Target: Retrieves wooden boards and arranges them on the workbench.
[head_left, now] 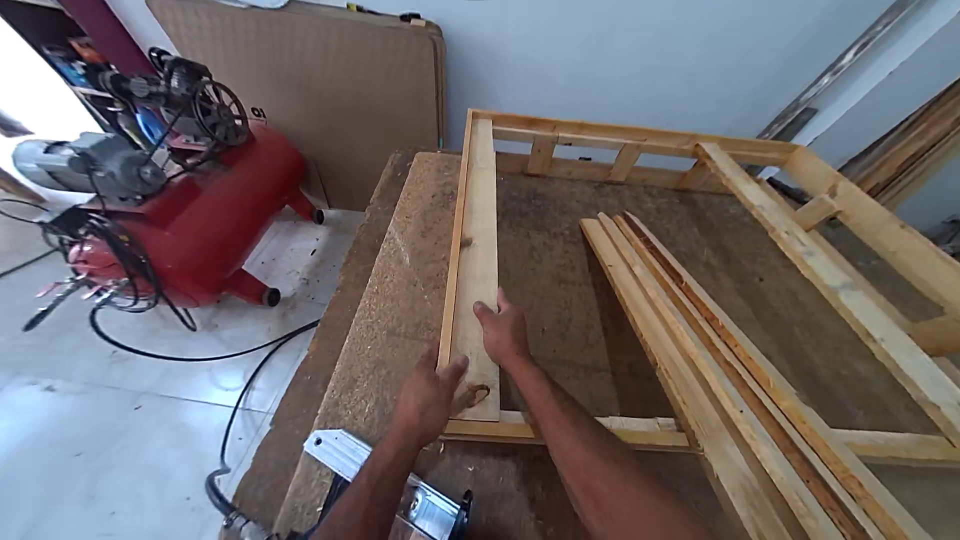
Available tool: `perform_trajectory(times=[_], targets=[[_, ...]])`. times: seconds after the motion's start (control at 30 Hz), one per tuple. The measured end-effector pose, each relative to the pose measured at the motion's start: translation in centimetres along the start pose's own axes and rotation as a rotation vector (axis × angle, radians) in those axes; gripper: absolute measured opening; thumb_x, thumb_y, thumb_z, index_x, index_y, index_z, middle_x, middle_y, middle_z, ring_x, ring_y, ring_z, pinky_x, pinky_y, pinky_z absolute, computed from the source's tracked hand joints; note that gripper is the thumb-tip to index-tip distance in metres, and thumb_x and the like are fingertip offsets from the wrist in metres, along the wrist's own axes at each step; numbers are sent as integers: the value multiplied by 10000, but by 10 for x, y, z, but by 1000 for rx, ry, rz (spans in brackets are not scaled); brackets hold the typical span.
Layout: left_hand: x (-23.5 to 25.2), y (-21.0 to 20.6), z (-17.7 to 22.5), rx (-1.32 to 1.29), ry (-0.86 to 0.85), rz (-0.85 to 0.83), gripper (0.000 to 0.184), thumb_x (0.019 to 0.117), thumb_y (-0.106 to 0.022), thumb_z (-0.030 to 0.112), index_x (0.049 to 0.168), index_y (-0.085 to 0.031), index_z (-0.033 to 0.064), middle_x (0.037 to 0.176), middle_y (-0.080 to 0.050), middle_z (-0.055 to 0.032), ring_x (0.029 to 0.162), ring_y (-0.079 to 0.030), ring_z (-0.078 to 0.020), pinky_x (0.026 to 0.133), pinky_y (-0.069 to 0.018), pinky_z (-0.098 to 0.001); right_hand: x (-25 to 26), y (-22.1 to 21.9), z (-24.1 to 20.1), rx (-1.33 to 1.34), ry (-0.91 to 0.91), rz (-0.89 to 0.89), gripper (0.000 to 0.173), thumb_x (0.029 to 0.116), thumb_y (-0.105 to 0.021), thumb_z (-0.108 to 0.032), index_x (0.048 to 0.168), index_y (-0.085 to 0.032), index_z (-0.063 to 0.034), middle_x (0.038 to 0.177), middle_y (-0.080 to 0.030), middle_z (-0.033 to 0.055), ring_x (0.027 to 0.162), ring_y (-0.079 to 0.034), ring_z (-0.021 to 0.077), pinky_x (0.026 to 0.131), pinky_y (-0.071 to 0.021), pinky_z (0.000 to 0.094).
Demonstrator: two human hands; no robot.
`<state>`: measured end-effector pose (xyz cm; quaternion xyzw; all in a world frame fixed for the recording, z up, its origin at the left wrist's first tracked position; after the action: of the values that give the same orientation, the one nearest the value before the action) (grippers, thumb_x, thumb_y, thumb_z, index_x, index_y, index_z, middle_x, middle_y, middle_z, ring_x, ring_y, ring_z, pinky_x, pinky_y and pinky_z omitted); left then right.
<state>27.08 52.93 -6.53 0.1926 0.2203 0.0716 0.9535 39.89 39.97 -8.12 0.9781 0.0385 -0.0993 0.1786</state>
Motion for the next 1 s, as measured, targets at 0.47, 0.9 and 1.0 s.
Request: perform_trajectory(times=[0.47,0.9,1.0], targets=[[0,2,29,361,156,-7,537,966,-682,480,1325,-603,88,1087,-715,-155,1009,-706,-307,913,-560,-548,-19,-5,-12,-307,-68,-27,744,1061,-451,-525,1653,-159,-181,1233,-686,191,1103,-694,359,923,-564,569],[0,-11,8,108,150,20,515,978,-666,479,1277,-608,64,992,-689,-168,865,-682,-301,802,-564,-541,-69,54,-62,-284,332,9,436,1082,-437,-417,1130,-665,-48,1008,-672,129,914,-676,264,817,-560,493],[2,-12,7,98,145,37,494,972,-676,471,1256,-614,71,931,-679,-145,783,-668,-270,735,-569,-501,-77,66,-107,290,606,28,498,1121,-332,-315,782,-589,-57,609,-516,25,492,-476,150,469,-426,341]])
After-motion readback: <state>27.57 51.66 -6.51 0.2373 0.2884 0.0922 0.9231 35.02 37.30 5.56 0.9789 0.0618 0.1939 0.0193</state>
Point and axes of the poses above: each hand's wrist, its own x-axis towards the middle knuckle, its own y-axis out of the back of the hand, z = x × y, the point moved 1 cm from there along x, towards the middle knuckle
